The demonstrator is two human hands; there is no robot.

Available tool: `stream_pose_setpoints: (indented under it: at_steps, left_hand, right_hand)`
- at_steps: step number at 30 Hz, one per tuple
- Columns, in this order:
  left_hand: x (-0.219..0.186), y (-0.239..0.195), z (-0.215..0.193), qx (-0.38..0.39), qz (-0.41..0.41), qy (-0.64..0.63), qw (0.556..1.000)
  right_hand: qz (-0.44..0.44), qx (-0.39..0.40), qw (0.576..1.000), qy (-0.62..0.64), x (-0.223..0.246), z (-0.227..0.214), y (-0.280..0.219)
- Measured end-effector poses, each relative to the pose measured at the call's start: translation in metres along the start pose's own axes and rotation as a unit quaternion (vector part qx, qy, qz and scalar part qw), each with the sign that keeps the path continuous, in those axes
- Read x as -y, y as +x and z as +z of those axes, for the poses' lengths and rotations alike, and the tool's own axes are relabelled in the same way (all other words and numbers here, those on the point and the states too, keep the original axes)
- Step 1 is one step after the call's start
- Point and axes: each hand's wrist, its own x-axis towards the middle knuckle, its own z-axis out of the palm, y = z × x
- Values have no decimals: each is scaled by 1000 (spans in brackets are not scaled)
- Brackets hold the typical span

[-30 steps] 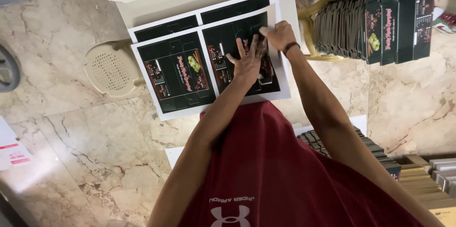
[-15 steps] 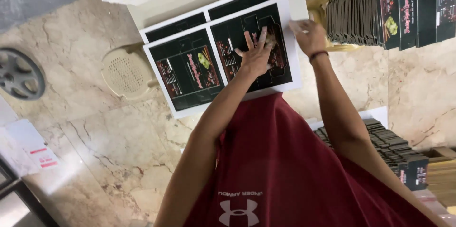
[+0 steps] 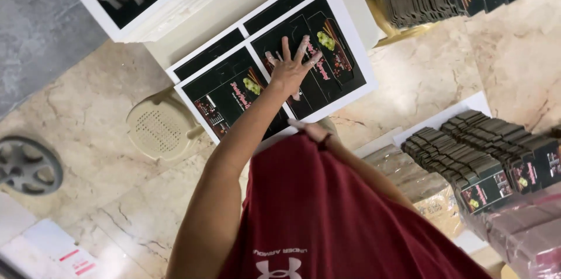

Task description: The person is organizing and moving printed cardboard sheets and assembled box components in a factory setting.

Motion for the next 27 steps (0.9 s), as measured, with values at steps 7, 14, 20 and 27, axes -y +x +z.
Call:
stream_pose_setpoints:
  at_steps: [7,14,20,27]
  left_hand:
    - [-10,2,-17,37,-42,3,998]
    - [-21,-14,-32,71,-38,-3,997]
    - [-41,-15,-20,51,-67,-3,996]
    - [-68,-8,-8,53,-66,8,996]
  right_hand:
    - [-155,252,919,259,-4,26,-42]
    - [-11,45,976,211,9,34,-46]
    - [-53,-29,998,-6,23,-28,-24]
    - [-118,-50,985,114,70,-29,-63]
